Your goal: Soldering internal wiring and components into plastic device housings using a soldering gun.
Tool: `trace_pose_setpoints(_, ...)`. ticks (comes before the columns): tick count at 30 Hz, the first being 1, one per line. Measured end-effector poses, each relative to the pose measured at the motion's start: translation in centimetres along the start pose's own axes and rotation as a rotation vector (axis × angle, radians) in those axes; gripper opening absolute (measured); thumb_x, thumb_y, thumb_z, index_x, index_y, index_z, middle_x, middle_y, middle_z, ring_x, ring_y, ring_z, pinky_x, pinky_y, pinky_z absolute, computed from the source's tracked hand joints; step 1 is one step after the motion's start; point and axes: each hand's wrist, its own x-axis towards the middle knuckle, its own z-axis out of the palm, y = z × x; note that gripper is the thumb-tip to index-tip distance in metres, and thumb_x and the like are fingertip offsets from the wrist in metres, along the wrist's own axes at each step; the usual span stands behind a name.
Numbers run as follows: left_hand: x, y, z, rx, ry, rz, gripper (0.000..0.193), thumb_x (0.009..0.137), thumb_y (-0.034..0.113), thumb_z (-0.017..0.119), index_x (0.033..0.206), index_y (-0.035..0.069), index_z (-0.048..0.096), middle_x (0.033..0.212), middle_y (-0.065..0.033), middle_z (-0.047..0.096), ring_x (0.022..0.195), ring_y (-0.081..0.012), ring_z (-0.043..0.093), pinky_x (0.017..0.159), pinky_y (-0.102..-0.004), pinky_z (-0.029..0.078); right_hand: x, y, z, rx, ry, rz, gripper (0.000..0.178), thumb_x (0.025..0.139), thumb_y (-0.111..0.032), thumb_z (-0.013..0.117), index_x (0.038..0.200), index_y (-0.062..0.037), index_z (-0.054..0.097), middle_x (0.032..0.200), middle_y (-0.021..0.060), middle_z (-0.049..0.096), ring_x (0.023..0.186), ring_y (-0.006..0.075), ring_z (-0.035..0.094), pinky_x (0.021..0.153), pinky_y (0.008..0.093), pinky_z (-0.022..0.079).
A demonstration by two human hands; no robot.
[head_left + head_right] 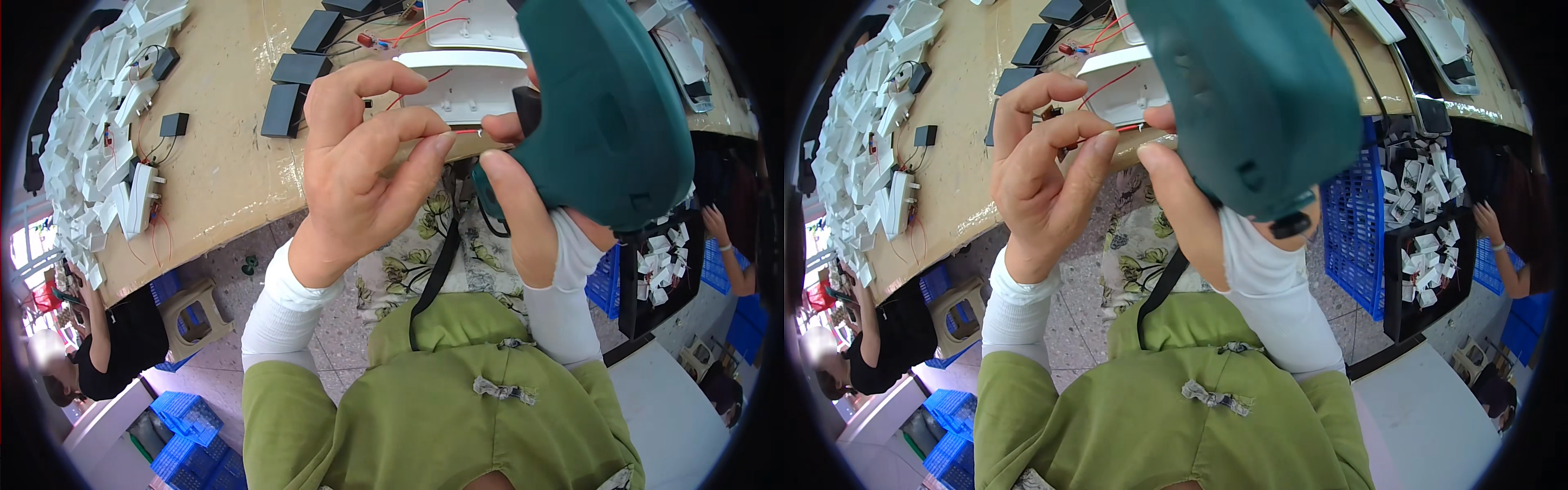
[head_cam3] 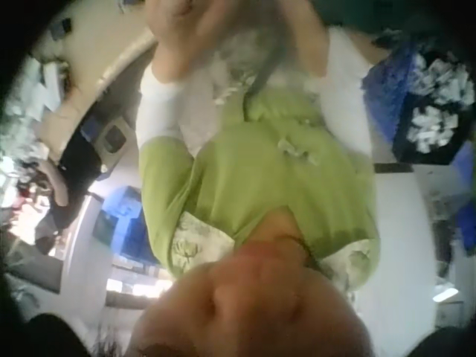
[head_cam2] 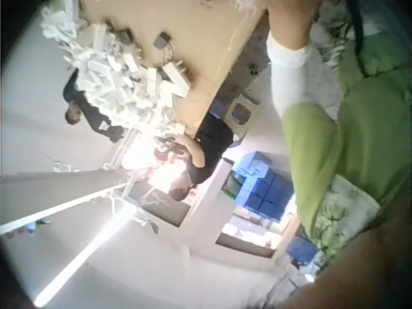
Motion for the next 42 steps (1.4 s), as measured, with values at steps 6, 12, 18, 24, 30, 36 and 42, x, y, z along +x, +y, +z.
trace_pose_setpoints(6,-0.3,-0.2,0.3,-0.012,0.069,-0.020,0.021,0.062,0.003,0.071,0.080,0.007,0.063,0.098,-0.0109,0.057,0.087,-0.0237,0.050,0.073,-0.0321,0.036,0.1,0.0,0.9,0.023,0.026,0.081,0.051,0.074,0.010,0.060,0.123,0.0032,0.047,0.117,0.0124,0.052,0.086,0.0134,0.058,0.080,0.0273,0.046)
trace_pose_setpoints(12,0.9,-0.8,-1.0,0.080,-0.039,0.101,0.013,0.069,-0.001,0.069,0.081,0.000,0.063,0.106,-0.0194,0.054,0.095,-0.0261,0.055,0.071,-0.0304,0.046,-0.5,-0.4,0.6,0.059,0.090,0.051,0.058,0.073,0.006,0.061,0.128,0.0036,0.040,0.115,0.0140,0.054,0.085,0.0153,0.059,0.080,0.0285,0.047)
trace_pose_setpoints(18,1.6,-2.1,-0.3,0.114,-0.129,0.079,0.009,0.070,-0.001,0.067,0.078,0.000,0.063,0.114,-0.0169,0.054,0.101,-0.0266,0.056,0.075,-0.0324,0.047,-3.2,0.5,-0.6,0.457,0.331,0.252,0.065,0.079,-0.006,0.058,0.136,0.0005,0.028,0.122,0.0230,0.049,0.093,0.0231,0.060,0.084,0.0339,0.048)
trace_pose_setpoints(24,1.1,-2.3,1.5,0.126,-0.038,0.014,0.010,0.065,0.003,0.066,0.074,0.003,0.062,0.108,-0.0133,0.058,0.091,-0.0279,0.056,0.077,-0.0367,0.043,-1.9,2.0,0.9,0.869,0.414,0.281,0.063,0.077,0.003,0.060,0.134,-0.0042,0.033,0.128,0.0175,0.044,0.114,0.0313,0.051,0.095,0.0416,0.043)
trace_pose_setpoints(30,0.8,-1.6,2.4,0.255,0.005,-0.008,0.010,0.065,0.002,0.066,0.074,0.001,0.060,0.104,-0.0135,0.058,0.089,-0.0282,0.056,0.072,-0.0352,0.045,-0.9,3.3,1.1,0.926,0.416,0.239,0.061,0.078,0.004,0.060,0.133,-0.0037,0.035,0.125,0.0175,0.048,0.111,0.0303,0.053,0.094,0.0428,0.044)
trace_pose_setpoints(36,0.4,-1.3,2.8,0.349,0.045,-0.020,0.013,0.065,0.000,0.065,0.073,0.000,0.056,0.103,-0.0142,0.057,0.088,-0.0289,0.056,0.073,-0.0367,0.046,-3.5,0.9,-2.1,0.657,0.364,0.294,0.061,0.078,-0.009,0.063,0.131,0.0045,0.035,0.120,0.0187,0.051,0.090,0.0225,0.060,0.077,0.0343,0.050)
trace_pose_setpoints(42,0.5,-1.5,2.7,0.357,0.054,-0.026,0.013,0.064,-0.001,0.065,0.072,0.000,0.054,0.102,-0.0151,0.057,0.086,-0.0296,0.056,0.074,-0.0367,0.047,-7.7,-1.9,-6.0,0.223,0.116,0.546,0.062,0.074,-0.016,0.060,0.126,0.0085,0.037,0.116,0.0197,0.051,0.072,0.0170,0.059,0.066,0.0258,0.050)
